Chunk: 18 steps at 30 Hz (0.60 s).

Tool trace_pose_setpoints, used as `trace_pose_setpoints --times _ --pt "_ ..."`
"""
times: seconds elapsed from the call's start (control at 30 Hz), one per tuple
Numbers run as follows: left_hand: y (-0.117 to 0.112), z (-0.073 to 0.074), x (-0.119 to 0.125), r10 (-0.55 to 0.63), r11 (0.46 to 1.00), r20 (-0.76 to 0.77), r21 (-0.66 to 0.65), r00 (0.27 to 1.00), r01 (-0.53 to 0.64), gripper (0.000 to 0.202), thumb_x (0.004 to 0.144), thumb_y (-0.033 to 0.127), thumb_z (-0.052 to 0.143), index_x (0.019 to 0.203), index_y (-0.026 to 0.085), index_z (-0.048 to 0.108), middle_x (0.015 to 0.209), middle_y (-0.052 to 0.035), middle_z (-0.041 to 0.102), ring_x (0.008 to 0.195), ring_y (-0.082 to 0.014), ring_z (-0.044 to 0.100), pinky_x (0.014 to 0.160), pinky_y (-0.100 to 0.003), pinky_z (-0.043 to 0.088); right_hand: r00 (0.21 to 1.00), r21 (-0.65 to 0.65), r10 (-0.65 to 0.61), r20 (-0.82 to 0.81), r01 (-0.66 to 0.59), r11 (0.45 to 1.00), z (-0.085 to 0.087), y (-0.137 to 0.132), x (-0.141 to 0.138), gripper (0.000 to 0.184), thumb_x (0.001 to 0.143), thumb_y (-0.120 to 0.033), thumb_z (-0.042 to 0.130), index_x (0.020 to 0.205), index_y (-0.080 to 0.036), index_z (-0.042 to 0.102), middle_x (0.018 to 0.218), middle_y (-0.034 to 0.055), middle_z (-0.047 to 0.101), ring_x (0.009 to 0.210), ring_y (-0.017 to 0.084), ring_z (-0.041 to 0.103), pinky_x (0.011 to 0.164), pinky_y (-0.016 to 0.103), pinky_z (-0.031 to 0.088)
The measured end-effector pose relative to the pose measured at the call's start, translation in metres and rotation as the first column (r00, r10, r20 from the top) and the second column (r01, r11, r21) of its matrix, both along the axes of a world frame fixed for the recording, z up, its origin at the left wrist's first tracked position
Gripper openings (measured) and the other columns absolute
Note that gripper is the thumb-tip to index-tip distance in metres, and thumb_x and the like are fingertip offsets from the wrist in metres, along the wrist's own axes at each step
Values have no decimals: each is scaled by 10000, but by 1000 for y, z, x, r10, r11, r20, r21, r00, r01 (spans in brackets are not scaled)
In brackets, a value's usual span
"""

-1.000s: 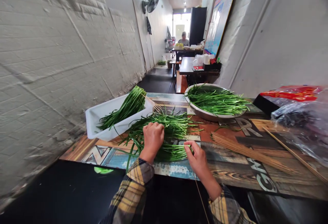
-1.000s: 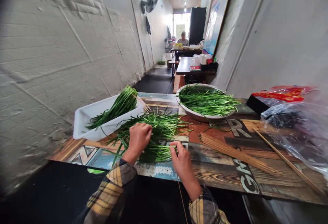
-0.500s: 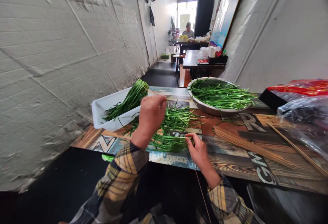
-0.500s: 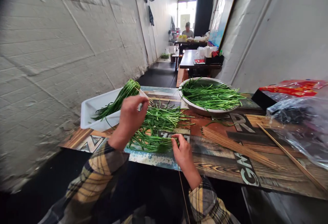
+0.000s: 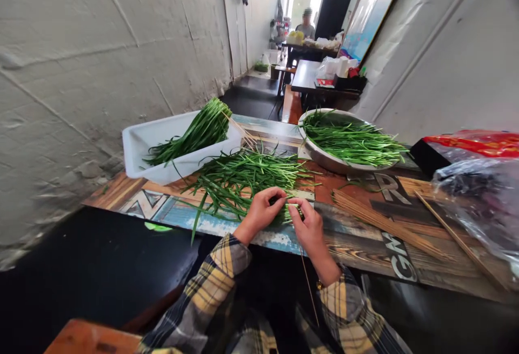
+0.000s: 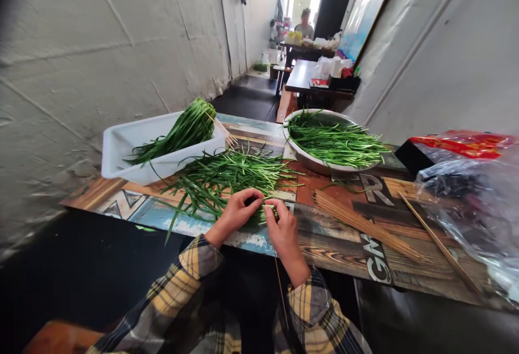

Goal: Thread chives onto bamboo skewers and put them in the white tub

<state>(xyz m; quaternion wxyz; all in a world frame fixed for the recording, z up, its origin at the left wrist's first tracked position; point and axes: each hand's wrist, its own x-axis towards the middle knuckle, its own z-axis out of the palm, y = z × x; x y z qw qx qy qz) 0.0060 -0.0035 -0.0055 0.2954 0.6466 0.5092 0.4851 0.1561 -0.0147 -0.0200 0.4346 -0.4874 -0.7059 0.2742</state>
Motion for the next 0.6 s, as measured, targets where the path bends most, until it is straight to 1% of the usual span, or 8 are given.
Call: trace_pose_setpoints --times 0.1,0.2,0.43,0.6 --pt "-1 -2 -2 0 1000 19 13 1000 0 111 826 195 576 819 144 675 785 -31 680 746 -141 609 706 -239 473 1000 2 11 -6 -11 1000 2 0 1 233 917 -341 469 995 -204 640 930 45 727 844 197 669 754 291 477" --pt "-1 -4 -3 -24 999 22 38 999 23 110 828 182 583 834 145 687 802 -35 691 762 -142 623 720 -242 477 1000 8 6 -7 -6 1000 3 0 2 227 919 -329 471 1003 -206 641 949 45 726 870 196 668 771 291 481" --pt "0 -3 -5 -15 998 -6 61 1000 15 113 843 193 577 816 148 678 764 -24 665 729 -133 602 681 -234 462 1000 15 8 -8 -8 1000 5 -1 3 225 920 -315 474 1008 -203 648 965 45 726 896 193 670 799 292 487" --pt "0 -3 -5 -27 998 -2 55 1000 27 114 845 190 571 815 148 672 771 -21 664 734 -132 602 689 -235 467 1000 11 1 -8 -1 1000 5 0 4 227 916 -307 478 1008 -198 655 963 45 729 883 190 675 799 289 490"
